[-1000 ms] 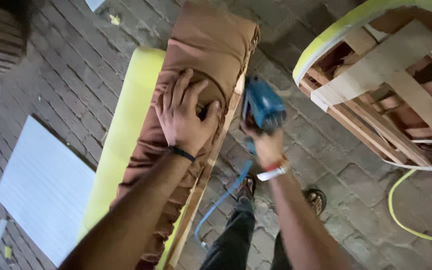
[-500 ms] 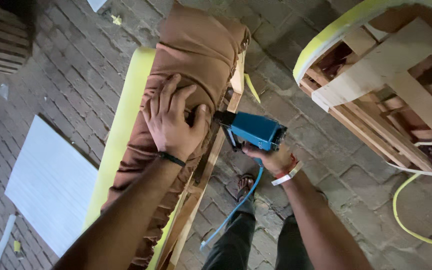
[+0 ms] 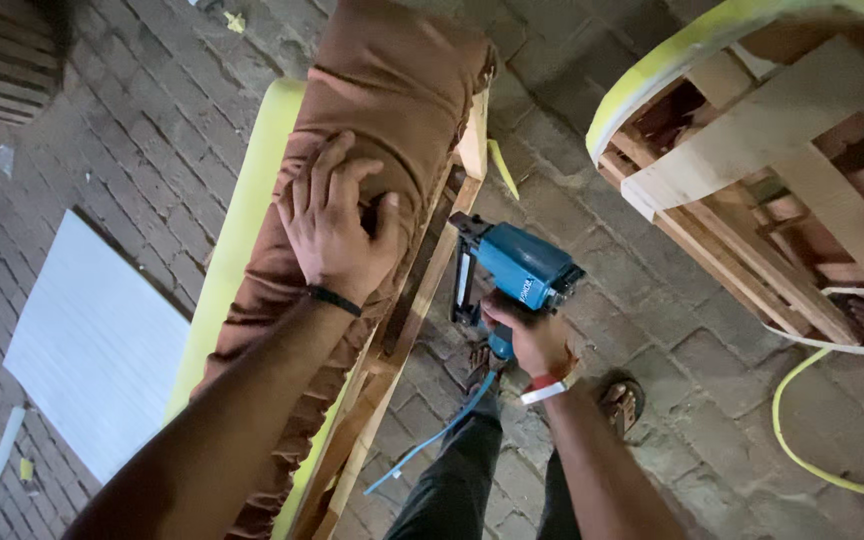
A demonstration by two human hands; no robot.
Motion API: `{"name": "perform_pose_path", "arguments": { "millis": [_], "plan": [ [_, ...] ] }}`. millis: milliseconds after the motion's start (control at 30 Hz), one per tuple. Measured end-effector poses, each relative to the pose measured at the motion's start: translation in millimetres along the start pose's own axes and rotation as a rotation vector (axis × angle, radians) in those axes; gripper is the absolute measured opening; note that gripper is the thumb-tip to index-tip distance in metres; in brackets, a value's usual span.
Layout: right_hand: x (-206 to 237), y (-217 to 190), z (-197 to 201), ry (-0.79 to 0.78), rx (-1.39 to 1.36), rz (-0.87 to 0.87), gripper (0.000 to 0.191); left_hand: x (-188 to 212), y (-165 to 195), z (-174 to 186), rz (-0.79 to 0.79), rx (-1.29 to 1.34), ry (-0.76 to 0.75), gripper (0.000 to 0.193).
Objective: The person uses a pneumatic staple gun to attach brown fabric to a wooden chair frame with yellow foam. They repeatedly staple along the side of the chair, smoothing the fabric with their left hand while operating the tool with their right hand.
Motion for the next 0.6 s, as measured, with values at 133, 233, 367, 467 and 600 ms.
{"name": "perform_pose_path", "arguments": {
  "millis": [133,233,367,467,600],
  "plan": [
    [11.4,10.0,-14.1,0.031,0.2,0.039,0.018,-1.7,-2.3,2.4,0.004,0.029,0.009,0.058],
    [15.4,7.6,-18.0,0.199,-0.066,-0.02,0.014,-5.3,-2.0,3.6,0.012,-0.007,-0.004,0.068],
    [21.2,-15.6,-29.1,0.322,-0.249,-0.072,0.02,-9.8,-1.1,5.3,0.075,-0.001,-0.057,0.07],
    [24.8,-34.3,-44.4,0.35,-0.255,-0.102,0.019,-11.2,2.7,8.7,0.053,0.011,-0.051,0.068],
    [28.5,-38.8,-81.1,0.405,-0.28,-0.103,0.017,-12.5,-12.3,10.7,0.046,0.158,-0.174,0.064]
  ]
}}
Point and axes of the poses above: each hand's wrist, its own x-axis away from the middle knuckle, its own z-axis out of the back of the hand, y = z × x, the point moved 4 cm from there along -x, towards the middle knuckle, and after that the axes turned 9 degrees about -y, right-handed, at the moved point
